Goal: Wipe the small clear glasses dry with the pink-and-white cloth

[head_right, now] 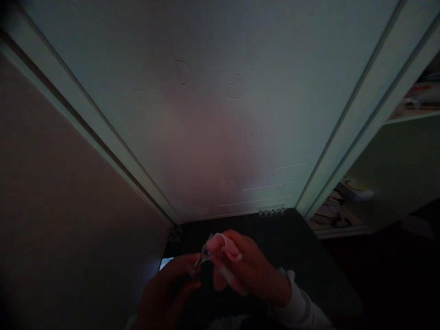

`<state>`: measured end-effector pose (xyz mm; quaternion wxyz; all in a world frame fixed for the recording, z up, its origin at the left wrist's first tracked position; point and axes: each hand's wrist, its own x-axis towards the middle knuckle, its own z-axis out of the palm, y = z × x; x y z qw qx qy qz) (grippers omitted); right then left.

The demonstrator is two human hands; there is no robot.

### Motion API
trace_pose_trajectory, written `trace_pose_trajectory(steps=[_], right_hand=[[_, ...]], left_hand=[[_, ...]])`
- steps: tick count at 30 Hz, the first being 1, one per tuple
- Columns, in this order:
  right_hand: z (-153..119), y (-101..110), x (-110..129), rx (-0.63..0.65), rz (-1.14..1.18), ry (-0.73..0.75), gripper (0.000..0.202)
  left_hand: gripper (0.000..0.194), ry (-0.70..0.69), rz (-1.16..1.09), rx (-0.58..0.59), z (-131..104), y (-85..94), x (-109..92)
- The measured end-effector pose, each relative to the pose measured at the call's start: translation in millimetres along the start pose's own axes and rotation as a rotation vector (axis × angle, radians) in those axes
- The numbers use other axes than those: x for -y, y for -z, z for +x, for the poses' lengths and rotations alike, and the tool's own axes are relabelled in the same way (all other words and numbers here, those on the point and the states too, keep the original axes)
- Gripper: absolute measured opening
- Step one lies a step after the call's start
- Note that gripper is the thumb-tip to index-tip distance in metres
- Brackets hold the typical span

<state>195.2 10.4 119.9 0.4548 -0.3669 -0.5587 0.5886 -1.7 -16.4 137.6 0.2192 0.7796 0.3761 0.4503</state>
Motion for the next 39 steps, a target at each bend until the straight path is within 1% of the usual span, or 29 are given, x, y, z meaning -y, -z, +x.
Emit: trace_pose_trajectory(steps=[2,4,6,9,12,15,17,19,21,23,25,27,29,31,33,35,37,39], right_hand=[[-0.4,-2.2,-0.3,-0.036,0.081,-0.027,0.025],[-0.3,-4.1,-0.7,-0.101,0.115,-0.02,0.029],[0.4,-5.7,-0.8,-0.123,0.14,-0.008,0.032],[2.1,-7.9,-0.4,-0.158,0.195,0.01,0.036],[2.4,-9.8,-0.1,-0.187,0.2,-0.007,0.037],[1.1,-9.5,-1.0,-0.171,0.186,-0.021,0.034],[0.6,-7.1,-2.6,-0.132,0.205,0.009,0.033],[1.3,-3.7,-4.5,-0.093,0.258,0.055,0.037],[3.3,-1.2,-5.5,-0.105,0.32,0.067,0.046],[5.4,-0.8,-4.8,-0.151,0.337,0.047,0.049],[7.0,-2.6,-3.1,-0.169,0.339,0.019,0.042],[7.7,-5.3,-1.8,-0.133,0.375,0.005,0.035],[7.8,-7.4,-1.7,-0.091,0.411,0.004,0.033],[7.6,-8.0,-2.5,-0.106,0.36,0.047,0.028],[7.3,-7.1,-2.8,-0.161,0.25,0.138,0.022],[6.8,-5.6,-1.6,-0.195,0.135,0.228,0.02],[5.8,-4.4,0.9,-0.166,0.045,0.258,0.022],[4.7,-3.9,3.7,-0.104,0.002,0.248,0.027]], left_hand=[[0.027,0.053,-0.047,-0.031,-0.5,-0.3,-1.1],[0.023,0.095,-0.092,-0.066,-0.5,-1.0,-2.1],[0.021,0.124,-0.128,-0.082,-0.3,-2.3,-2.9],[0.024,0.154,-0.175,-0.089,-0.7,-4.6,-4.0],[0.027,0.176,-0.222,-0.1,-2.2,-6.8,-3.8],[0.028,0.201,-0.264,-0.12,-3.7,-8.5,-1.2],[0.03,0.21,-0.285,-0.142,-4.0,-9.2,1.3],[0.03,0.209,-0.298,-0.161,-3.7,-9.3,3.1],[0.03,0.195,-0.308,-0.16,-3.3,-8.9,3.5],[0.03,0.177,-0.311,-0.14,-3.2,-8.4,2.7],[0.031,0.16,-0.313,-0.118,-3.7,-8.1,1.7],[0.03,0.13,-0.302,-0.108,-4.1,-7.9,1.0],[0.029,0.086,-0.27,-0.097,-3.8,-7.6,0.5],[0.027,0.034,-0.228,-0.092,-2.6,-7.3,-0.1],[0.026,-0.013,-0.195,-0.094,-0.7,-7.4,-1.0],[0.027,-0.055,-0.18,-0.103,0.8,-7.8,-1.6],[0.027,-0.088,-0.169,-0.1,1.4,-8.4,-1.3],[0.028,-0.124,-0.153,-0.084,1.0,-8.7,0.2]])
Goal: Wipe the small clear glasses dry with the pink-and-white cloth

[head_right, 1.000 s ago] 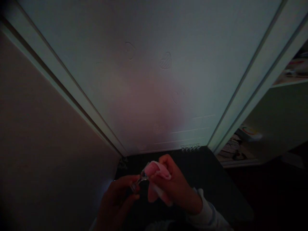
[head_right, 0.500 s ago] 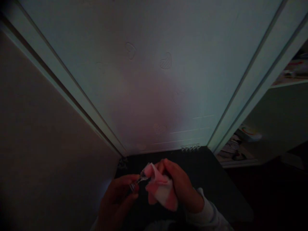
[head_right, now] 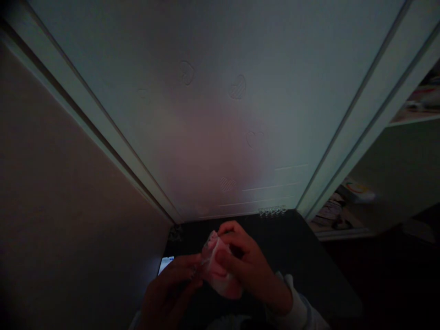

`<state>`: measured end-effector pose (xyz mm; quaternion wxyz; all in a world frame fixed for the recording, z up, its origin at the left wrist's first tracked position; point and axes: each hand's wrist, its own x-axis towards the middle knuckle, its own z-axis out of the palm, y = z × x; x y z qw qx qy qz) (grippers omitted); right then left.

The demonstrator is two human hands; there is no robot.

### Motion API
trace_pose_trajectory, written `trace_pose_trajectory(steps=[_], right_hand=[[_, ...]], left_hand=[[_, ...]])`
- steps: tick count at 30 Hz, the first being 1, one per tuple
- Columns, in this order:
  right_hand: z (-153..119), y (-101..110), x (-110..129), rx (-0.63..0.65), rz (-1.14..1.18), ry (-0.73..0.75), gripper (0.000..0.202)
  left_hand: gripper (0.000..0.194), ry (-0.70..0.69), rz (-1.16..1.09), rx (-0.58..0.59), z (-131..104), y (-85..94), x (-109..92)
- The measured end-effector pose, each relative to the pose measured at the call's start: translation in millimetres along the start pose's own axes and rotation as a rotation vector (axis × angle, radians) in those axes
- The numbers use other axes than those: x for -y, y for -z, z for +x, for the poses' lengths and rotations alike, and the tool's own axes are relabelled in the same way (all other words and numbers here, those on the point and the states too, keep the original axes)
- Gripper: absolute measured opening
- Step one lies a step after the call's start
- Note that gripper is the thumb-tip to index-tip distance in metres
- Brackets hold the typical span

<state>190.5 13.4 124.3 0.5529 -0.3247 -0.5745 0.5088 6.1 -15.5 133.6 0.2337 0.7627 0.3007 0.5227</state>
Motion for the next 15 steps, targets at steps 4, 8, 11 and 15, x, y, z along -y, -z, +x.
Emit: trace_pose_trajectory(steps=[4,8,11,15], right_hand=[[-0.6,0.2,2.8,0.115,0.032,-0.072,0.036],[-1.7,1.2,1.3,0.133,0.029,-0.187,0.035],[-3.4,1.7,0.5,0.105,-0.006,-0.176,0.033],[-5.3,0.1,2.7,0.068,-0.053,-0.144,0.028]], left_hand=[[0.04,-0.026,0.033,0.046,-1.5,2.2,2.2],[0.043,-0.023,0.064,0.1,-0.5,5.4,-1.0],[0.041,-0.036,0.069,0.099,-0.4,6.2,-3.4],[0.039,0.018,0.03,0.066,-1.6,5.5,-4.0]])
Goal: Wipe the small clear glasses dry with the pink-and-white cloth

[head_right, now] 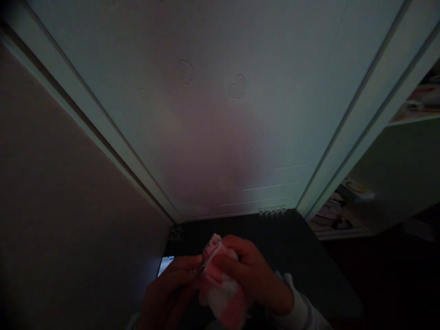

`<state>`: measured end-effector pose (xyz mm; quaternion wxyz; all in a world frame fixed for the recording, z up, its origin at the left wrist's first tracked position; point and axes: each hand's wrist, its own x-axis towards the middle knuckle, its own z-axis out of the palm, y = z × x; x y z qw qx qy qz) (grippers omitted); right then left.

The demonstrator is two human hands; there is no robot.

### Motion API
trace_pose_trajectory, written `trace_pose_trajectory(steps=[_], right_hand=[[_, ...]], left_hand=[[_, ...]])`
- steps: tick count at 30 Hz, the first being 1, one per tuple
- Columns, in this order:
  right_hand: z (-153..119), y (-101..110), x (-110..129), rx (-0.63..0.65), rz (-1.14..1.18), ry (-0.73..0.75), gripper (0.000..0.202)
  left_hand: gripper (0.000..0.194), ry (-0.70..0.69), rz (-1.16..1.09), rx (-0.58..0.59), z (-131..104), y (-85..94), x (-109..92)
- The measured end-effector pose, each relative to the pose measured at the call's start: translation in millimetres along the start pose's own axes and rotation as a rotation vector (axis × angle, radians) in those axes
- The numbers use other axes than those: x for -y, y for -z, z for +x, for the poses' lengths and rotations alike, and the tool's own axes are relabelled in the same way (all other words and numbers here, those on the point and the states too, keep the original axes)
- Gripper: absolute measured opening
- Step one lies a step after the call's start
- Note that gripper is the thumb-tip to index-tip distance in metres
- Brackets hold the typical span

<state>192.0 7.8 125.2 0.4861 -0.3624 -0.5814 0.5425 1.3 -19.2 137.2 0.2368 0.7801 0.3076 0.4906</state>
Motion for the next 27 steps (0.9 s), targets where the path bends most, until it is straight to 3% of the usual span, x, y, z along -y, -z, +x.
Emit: trace_pose_trajectory(steps=[7,12,17,22,27], right_hand=[[-3,-4,8,-0.068,-0.212,0.154,0.024],[-5,-5,16,-0.003,-0.288,0.277,0.032],[-3,-7,25,0.034,-0.378,0.374,0.041],[-2,-9,18,0.107,-0.402,0.436,0.038],[-1,-10,10,0.093,-0.522,0.567,0.04]], left_hand=[[0.034,0.096,-0.108,-0.031,1,-2.0,-1],[0.025,0.175,-0.287,-0.078,-3,-6.3,3],[0.014,0.378,-0.499,-0.136,-6,-8.2,3],[0.021,0.432,-0.707,-0.171,-3,-10.3,5],[0.032,0.443,-0.64,-0.201,0,-11.3,8]])
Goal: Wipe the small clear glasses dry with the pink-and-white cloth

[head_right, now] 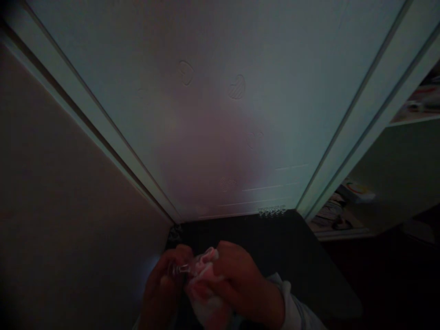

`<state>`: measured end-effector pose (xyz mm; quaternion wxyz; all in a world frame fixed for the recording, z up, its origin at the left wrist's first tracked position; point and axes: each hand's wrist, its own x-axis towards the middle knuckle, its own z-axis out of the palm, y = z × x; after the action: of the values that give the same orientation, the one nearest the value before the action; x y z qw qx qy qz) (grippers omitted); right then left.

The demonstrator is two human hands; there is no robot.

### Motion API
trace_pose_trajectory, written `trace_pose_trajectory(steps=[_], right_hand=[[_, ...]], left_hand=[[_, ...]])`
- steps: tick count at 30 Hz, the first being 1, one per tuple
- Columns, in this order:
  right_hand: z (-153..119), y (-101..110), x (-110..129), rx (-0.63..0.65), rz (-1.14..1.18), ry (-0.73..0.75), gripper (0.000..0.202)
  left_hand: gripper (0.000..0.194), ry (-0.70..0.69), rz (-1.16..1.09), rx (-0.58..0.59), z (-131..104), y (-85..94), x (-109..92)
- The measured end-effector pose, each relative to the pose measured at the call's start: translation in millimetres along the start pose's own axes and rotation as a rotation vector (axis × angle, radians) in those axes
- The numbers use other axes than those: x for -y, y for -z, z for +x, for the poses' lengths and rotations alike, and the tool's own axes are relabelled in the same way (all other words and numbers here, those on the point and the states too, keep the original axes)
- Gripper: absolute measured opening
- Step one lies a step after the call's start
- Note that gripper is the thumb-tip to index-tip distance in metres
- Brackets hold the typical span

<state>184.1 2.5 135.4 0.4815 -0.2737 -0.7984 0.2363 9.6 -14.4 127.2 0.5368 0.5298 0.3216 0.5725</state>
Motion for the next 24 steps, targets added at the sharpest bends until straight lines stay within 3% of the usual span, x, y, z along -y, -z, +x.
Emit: trace_pose_trajectory(steps=[5,11,15,19,24], right_hand=[[0,0,-1,-0.092,-0.12,0.147,0.03],[7,-1,4,-0.062,-0.197,0.23,0.023],[10,-3,5,-0.065,-0.221,0.246,0.023],[3,-6,0,-0.101,-0.117,0.135,0.02],[-6,-11,-2,-0.261,0.122,-0.158,0.011]], left_hand=[[0.038,0.033,0.133,-0.029,2,-1.4,-2],[0.04,0.126,0.443,-0.073,6,0.8,-5],[0.044,0.155,0.519,-0.093,8,4.2,-1],[0.043,0.145,0.511,-0.097,5,5.0,3],[0.04,-0.073,0.262,-0.147,-2,1.8,0]])
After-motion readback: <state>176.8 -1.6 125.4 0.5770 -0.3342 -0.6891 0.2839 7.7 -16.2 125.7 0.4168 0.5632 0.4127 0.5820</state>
